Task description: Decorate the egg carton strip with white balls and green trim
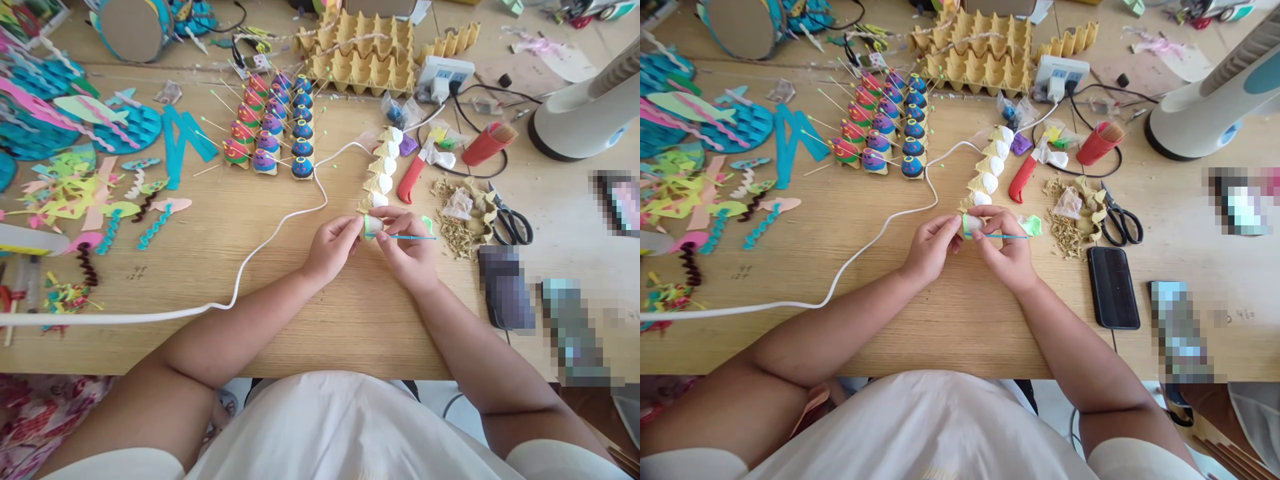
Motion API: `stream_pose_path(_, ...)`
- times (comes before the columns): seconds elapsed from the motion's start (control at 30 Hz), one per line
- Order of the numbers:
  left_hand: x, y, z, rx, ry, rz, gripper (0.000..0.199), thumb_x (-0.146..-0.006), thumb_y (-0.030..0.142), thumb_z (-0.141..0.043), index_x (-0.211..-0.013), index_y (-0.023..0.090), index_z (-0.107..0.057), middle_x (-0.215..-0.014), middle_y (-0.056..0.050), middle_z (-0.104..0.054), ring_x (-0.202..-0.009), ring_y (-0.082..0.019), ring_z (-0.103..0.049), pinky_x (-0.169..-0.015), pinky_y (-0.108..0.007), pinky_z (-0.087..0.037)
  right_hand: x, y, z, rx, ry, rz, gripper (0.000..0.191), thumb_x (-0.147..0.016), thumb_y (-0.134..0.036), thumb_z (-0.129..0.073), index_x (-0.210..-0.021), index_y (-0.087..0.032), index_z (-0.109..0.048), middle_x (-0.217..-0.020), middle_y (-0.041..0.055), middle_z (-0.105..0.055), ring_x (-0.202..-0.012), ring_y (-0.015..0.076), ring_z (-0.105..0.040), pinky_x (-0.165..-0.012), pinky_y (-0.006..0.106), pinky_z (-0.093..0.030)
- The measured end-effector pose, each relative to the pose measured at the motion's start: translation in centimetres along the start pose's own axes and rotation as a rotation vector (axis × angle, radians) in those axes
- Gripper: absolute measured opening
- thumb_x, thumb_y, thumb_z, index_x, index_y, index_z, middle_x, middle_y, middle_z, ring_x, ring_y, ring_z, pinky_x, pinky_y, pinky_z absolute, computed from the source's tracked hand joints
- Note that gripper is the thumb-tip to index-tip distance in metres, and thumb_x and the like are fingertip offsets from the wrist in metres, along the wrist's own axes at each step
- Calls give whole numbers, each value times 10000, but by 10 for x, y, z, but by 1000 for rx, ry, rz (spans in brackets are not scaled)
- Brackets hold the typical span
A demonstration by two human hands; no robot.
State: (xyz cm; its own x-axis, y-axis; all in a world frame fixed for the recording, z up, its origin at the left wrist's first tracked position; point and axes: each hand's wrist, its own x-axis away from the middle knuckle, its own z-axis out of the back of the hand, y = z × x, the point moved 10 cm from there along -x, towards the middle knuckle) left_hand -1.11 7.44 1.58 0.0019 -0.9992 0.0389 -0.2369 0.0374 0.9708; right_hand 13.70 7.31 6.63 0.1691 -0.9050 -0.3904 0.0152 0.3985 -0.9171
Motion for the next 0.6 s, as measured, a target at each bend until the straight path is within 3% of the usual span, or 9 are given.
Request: stream_pose_path(0.6,0,1,1,-21,5,-16,392,-938,525,-715,-719,200,-718,-617,18,-575,-563,-96,-526,-540,-238,-416,-1,4,0,-37,33,-29,222,-918,-405,-789,-836,-274,-629,-1180,48,-778,-1133,239,-716,-1091,488,-527)
